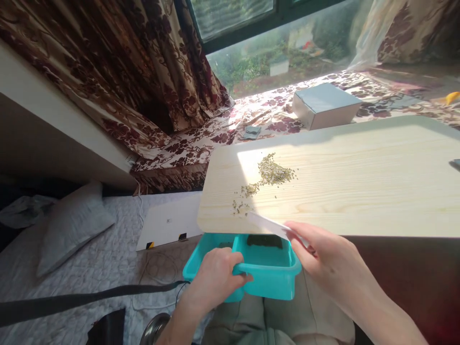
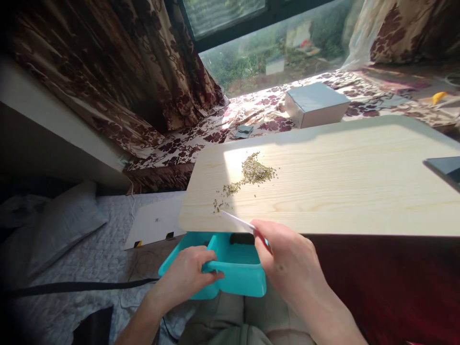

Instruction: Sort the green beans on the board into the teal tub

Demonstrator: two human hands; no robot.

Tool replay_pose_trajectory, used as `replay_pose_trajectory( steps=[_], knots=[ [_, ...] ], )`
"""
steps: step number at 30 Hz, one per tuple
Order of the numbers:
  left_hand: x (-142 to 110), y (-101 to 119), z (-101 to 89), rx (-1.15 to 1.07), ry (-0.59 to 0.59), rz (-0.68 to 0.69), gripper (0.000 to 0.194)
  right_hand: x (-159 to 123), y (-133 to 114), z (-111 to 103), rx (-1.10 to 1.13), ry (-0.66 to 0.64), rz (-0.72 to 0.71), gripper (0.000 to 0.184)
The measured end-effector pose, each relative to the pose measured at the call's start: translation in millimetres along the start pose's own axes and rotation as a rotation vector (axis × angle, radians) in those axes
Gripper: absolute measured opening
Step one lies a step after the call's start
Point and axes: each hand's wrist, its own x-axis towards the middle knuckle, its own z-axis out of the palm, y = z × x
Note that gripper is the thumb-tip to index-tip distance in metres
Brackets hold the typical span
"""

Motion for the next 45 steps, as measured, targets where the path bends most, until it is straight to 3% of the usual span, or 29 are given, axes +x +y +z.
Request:
replay_pose_trajectory(
  steps=[4, 9, 14, 22, 32, 42, 45],
  knots=[
    [-8, 4, 0.8, -0.003, 0.057, 0.019, 0.022, -2, -14, -11, -0.058, -0.017, 0.048, 0.035],
    [-9, 6, -6.2, 0.019, 0.033, 0.035, 0.022, -9, -12, -15, -0.138, 0.003, 0.079, 0.037],
    [-10, 4, -5.7, 0.019, 0.064, 0.021, 0.024, -8, 1, -13, -0.139, 0.066, 0.026, 0.031],
    [-9, -6, 1.5, 0.011, 0.085, -0.007, 0.029, 8, 26, 0, -0.162, 0.031, 0.013, 0.027],
    [-15, -8, 0.9, 0.018, 0.072, -0.055, 0.028, 33, 4, 3, -0.126, 0.036, -0.061, 0.029],
    [-20, -12, -3.8, 0.01, 0.043, -0.097, 0.026, 36, 8, 14, -0.122, 0.117, -0.163, 0.03],
    [-23, -12, -7.3, 0.014, 0.023, -0.122, 0.024, 37, 5, 12, -0.13, 0.079, -0.17, 0.029]
  ],
)
